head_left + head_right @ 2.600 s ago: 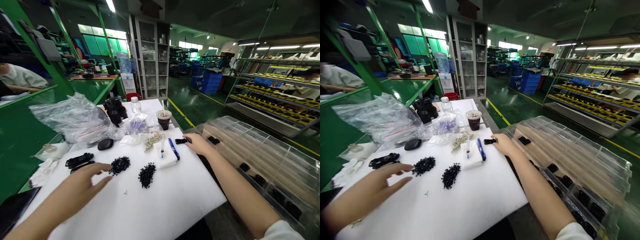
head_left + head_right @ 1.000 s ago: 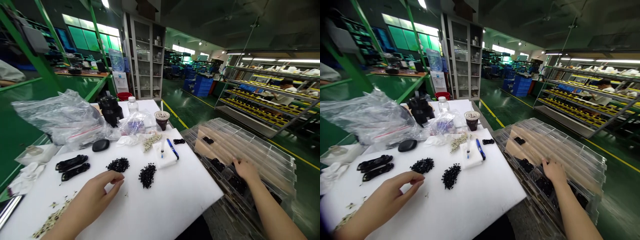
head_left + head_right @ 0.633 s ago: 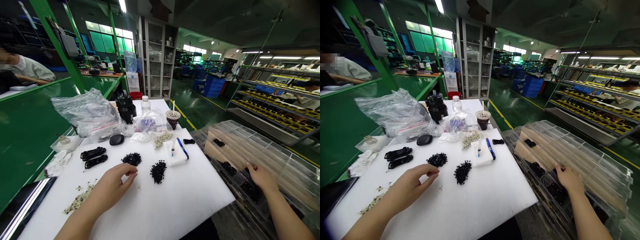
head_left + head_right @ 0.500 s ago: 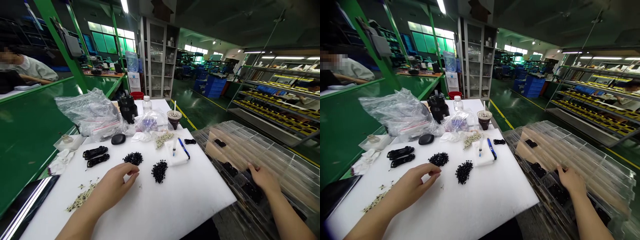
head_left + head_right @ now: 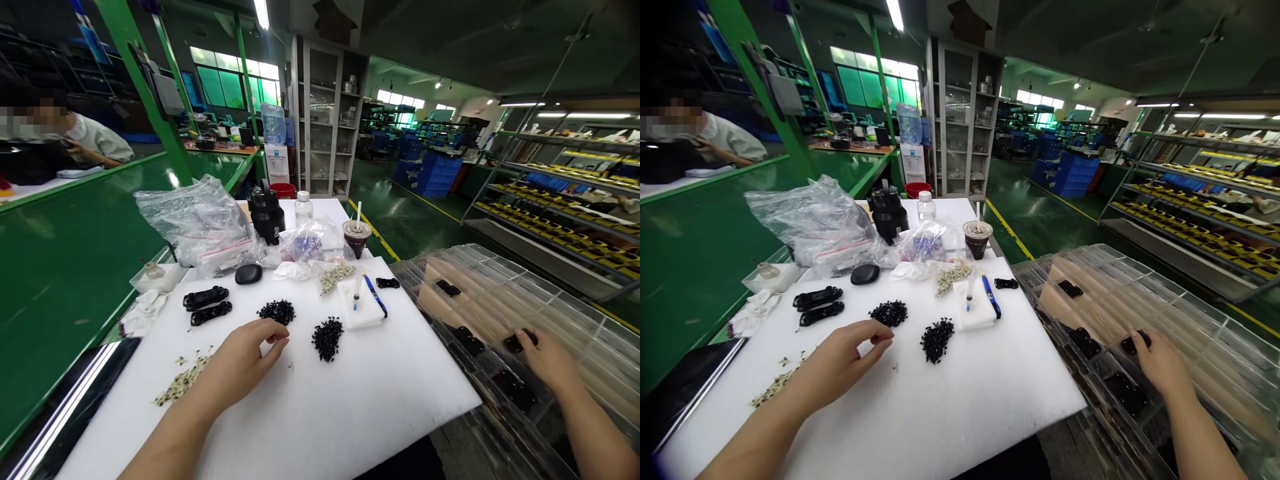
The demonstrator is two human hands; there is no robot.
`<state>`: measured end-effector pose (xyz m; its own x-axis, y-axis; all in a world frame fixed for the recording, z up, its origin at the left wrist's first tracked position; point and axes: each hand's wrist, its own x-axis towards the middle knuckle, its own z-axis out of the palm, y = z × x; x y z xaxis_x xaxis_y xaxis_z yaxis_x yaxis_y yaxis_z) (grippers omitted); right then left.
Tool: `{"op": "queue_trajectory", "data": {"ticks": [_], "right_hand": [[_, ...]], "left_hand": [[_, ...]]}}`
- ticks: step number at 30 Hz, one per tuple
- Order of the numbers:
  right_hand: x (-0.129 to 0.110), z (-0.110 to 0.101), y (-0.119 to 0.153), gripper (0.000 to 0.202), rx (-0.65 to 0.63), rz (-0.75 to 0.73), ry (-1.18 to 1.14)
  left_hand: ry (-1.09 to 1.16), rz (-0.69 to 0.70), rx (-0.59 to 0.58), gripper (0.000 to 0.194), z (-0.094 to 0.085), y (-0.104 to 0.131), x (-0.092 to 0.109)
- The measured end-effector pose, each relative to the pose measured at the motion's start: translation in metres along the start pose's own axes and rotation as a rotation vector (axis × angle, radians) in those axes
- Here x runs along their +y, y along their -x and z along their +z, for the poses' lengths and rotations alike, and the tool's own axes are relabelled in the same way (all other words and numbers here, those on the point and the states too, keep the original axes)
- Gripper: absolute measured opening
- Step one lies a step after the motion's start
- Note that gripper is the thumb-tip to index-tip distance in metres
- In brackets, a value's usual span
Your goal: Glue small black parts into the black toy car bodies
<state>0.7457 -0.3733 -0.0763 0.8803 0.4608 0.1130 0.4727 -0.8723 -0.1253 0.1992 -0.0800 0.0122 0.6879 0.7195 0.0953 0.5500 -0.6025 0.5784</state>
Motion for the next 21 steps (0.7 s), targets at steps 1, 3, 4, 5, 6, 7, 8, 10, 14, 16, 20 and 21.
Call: {"op": "queue_trajectory", "data": {"ticks": [1,3,4,5,6,7,8,10,14,16,20,21], "right_hand": [[-0.007,-0.011,0.004,0.055,0.048,-0.012,-0.009],[-0.037,-0.036,0.021,0.062,0.180,-0.049,-0.051],[-0.059,-0.050,0.035,0.058,0.313,-0.086,-0.173],[-0.086,-0.063,0.053,0.052,0.365,-0.195,-0.300],[-0.117,-0.075,0.074,0.045,0.339,-0.392,-0.420],[-0.150,-0.084,0.098,0.039,0.286,-0.626,-0.509],[-0.183,-0.090,0.122,0.031,0.139,-0.905,-0.542],[-0.247,-0.092,0.169,0.024,0.000,-1.390,-0.512],[-0.332,-0.065,0.231,0.021,0.121,-2.008,-0.389],[-0.345,-0.048,0.244,0.015,0.101,-2.079,-0.372],[-0.330,-0.038,0.243,0.045,-0.258,-1.787,-0.328],[-0.323,-0.042,0.240,0.055,-0.362,-1.682,-0.356]], "left_hand": [[0.001,-0.001,0.010,0.031,-0.001,0.000,0.000],[0.002,-0.009,0.046,0.032,-0.005,0.000,0.001],[-0.001,-0.015,0.071,0.033,-0.007,0.000,0.003],[-0.011,-0.019,0.104,0.033,-0.010,0.001,0.004],[-0.027,-0.023,0.138,0.033,-0.014,0.001,0.007],[-0.048,-0.023,0.170,0.033,-0.018,0.003,0.011],[-0.073,-0.015,0.193,0.033,-0.022,0.006,0.015],[-0.124,0.014,0.216,0.032,-0.032,0.015,0.024],[-0.214,0.036,0.247,0.030,-0.033,0.053,0.027],[-0.235,0.010,0.261,0.029,-0.020,0.081,0.018],[-0.234,-0.016,0.241,0.033,0.023,0.135,-0.008],[-0.235,-0.027,0.230,0.036,0.032,0.144,-0.012]]}}
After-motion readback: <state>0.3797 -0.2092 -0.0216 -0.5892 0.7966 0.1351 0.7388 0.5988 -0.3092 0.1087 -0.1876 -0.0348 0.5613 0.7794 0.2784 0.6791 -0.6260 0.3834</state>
